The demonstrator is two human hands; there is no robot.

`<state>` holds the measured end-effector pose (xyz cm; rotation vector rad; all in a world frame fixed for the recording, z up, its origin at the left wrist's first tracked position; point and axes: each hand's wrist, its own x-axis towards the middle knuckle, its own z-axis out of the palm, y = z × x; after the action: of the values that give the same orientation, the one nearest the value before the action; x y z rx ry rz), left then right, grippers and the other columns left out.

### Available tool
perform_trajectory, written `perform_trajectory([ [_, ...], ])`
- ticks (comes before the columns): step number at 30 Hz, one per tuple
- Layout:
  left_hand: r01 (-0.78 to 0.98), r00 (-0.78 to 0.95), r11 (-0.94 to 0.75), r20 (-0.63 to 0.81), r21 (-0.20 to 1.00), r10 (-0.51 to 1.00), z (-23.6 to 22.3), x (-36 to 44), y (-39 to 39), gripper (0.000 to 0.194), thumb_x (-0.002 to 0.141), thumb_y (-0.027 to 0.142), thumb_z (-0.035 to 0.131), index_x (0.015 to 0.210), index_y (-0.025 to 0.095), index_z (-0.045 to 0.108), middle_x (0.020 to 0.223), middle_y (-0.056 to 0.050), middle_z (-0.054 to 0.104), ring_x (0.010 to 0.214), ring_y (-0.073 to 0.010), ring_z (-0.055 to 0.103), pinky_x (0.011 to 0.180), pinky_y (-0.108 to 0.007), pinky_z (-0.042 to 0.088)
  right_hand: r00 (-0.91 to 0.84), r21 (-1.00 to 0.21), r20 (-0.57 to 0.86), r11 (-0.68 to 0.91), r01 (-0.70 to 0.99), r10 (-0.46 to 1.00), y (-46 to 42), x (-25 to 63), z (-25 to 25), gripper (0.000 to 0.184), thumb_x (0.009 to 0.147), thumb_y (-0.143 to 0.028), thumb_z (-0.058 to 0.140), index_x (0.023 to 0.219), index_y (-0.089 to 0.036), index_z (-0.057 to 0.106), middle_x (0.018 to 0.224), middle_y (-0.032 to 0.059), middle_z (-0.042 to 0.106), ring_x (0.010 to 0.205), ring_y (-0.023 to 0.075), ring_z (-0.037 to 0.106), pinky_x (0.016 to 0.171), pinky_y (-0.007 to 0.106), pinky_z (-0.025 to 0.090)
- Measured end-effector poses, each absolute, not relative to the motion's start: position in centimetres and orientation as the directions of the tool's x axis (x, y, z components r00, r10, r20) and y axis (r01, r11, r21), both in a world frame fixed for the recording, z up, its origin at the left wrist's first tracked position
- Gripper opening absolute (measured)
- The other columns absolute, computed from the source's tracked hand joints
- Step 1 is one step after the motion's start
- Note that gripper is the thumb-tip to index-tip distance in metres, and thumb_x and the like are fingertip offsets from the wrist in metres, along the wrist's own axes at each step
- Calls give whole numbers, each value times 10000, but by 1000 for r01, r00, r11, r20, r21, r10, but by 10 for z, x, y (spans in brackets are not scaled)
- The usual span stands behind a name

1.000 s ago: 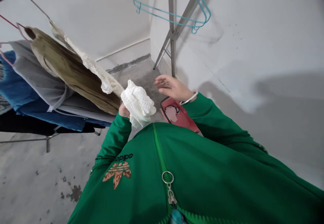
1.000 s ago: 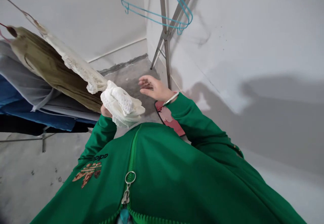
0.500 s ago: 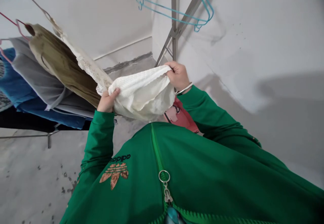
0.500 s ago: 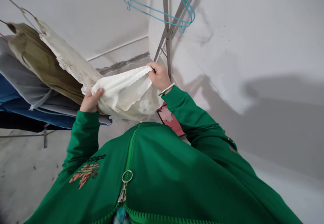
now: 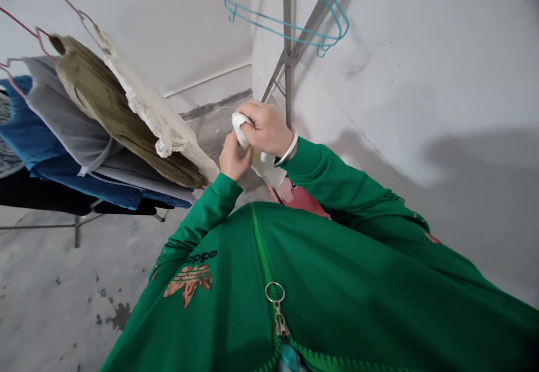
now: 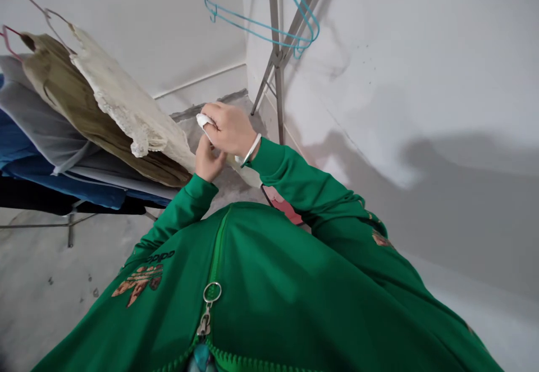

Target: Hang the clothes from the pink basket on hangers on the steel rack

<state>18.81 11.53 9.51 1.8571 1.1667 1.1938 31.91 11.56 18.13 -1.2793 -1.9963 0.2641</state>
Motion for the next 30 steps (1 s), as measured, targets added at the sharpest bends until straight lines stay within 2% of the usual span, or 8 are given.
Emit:
perform_trajectory([
  [5, 436, 122, -334, 312, 836, 942, 85, 161, 147, 260, 646, 10, 560, 830, 188, 610, 882, -41, 597, 997, -229, 569, 971, -338, 402, -200, -532, 488, 471, 704, 850, 115, 343, 180, 195, 878, -191, 437, 975, -182, 606, 959, 71, 603, 967, 223, 559, 892, 391, 452],
  [11, 307, -32, -260, 283, 915, 959, 94, 138, 160, 86, 735, 142, 505, 690, 187, 564, 651, 11, 495, 726, -168, 538, 801, -288, 447, -111, -567, 487, 410, 714, 866, 122, 374, 158, 165, 884, -212, 442, 903, -179, 602, 894, 70, 609, 917, 227, 575, 858, 391, 467],
  [13, 281, 16, -320, 329, 905, 944, 104, 136, 155, 56, 789, 247, 546, 766, 197, 555, 701, 9, 504, 754, -170, 544, 813, -290, 452, -79, -573, 489, 389, 721, 868, 126, 380, 151, 174, 897, -233, 430, 870, -176, 592, 838, 62, 598, 901, 223, 577, 838, 381, 471],
  [16, 385, 179, -441, 403, 811, 898, 121, 133, 149, 295, 722, 360, 708, 916, 212, 543, 910, -41, 560, 963, -229, 557, 899, -316, 446, -37, -596, 478, 355, 720, 878, 129, 388, 148, 172, 886, -239, 440, 824, -172, 586, 772, 49, 587, 862, 210, 574, 799, 355, 474],
  [18, 488, 218, -464, 412, 739, 885, 130, 129, 149, 374, 659, 322, 761, 934, 210, 534, 999, -85, 554, 1072, -284, 528, 934, -352, 440, -16, -617, 439, 314, 722, 898, 129, 391, 152, 125, 834, -214, 482, 794, -165, 589, 768, 45, 600, 819, 199, 571, 773, 345, 471],
  [21, 623, 224, -437, 387, 649, 894, 140, 115, 155, 303, 621, 159, 706, 877, 200, 549, 985, -107, 530, 1054, -307, 538, 941, -407, 440, -84, -625, 391, 332, 706, 916, 128, 397, 159, 93, 753, -161, 516, 784, -156, 604, 811, 54, 623, 812, 193, 569, 774, 342, 466],
  [26, 632, 304, -427, 300, 647, 904, 164, 85, 162, 244, 541, 32, 530, 711, 182, 618, 875, -56, 555, 830, -204, 564, 728, -298, 472, -264, -643, 351, 436, 629, 898, 134, 411, 154, 188, 701, -121, 523, 847, -156, 636, 865, 50, 630, 858, 191, 568, 806, 339, 465],
  [30, 544, 219, -375, 305, 751, 927, 180, 77, 157, 148, 629, 90, 507, 652, 168, 631, 639, 9, 550, 654, -141, 514, 633, -236, 430, -272, -572, 365, 444, 689, 891, 138, 415, 143, 245, 752, -110, 465, 899, -173, 650, 939, 68, 634, 917, 204, 577, 870, 367, 457],
])
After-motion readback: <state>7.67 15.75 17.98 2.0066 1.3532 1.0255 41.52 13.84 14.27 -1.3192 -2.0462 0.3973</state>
